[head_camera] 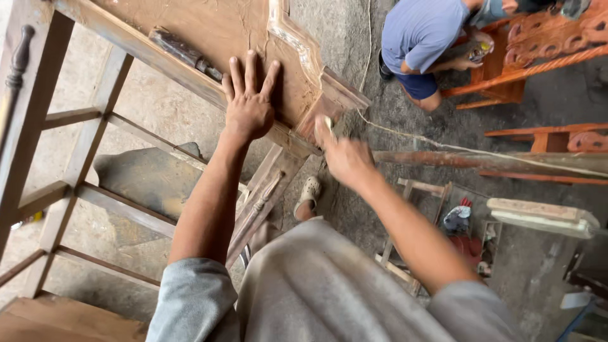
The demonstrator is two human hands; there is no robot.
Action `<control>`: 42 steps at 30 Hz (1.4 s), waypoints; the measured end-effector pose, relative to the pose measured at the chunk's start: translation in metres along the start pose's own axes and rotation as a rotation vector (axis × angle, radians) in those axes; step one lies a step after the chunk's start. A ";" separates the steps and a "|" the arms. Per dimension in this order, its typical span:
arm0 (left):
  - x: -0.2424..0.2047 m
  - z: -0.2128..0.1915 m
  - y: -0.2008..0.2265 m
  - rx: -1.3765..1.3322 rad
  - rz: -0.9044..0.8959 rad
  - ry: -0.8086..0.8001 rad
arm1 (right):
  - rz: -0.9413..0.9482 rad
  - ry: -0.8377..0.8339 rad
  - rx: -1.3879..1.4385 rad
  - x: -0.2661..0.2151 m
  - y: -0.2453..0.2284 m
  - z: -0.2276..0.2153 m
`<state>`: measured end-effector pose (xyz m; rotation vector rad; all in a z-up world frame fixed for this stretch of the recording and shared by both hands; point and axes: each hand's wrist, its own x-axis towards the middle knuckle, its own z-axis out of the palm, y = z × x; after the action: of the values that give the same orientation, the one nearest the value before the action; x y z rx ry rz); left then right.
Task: The person sands the carved wooden details of a piece of furniture by hand and with a small piece of sandpaper, moving their hands across the inner and outer curves of the wood.
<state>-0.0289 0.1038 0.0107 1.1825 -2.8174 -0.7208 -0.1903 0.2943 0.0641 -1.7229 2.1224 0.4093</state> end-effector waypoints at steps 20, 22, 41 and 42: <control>0.001 0.013 0.001 -0.069 -0.003 0.137 | 0.107 -0.025 0.293 -0.013 -0.013 -0.017; -0.003 0.015 0.000 -0.071 0.023 0.156 | 0.079 -0.145 0.286 -0.014 -0.010 -0.011; 0.002 0.013 0.002 -0.068 0.020 0.128 | 0.013 0.120 0.211 -0.020 -0.004 0.013; 0.005 0.014 0.002 -0.053 0.020 0.123 | -0.088 0.235 0.181 -0.024 -0.003 0.017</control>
<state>-0.0364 0.1076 -0.0018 1.1466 -2.6895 -0.6920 -0.1816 0.3221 0.0596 -1.8248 2.1536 -0.0118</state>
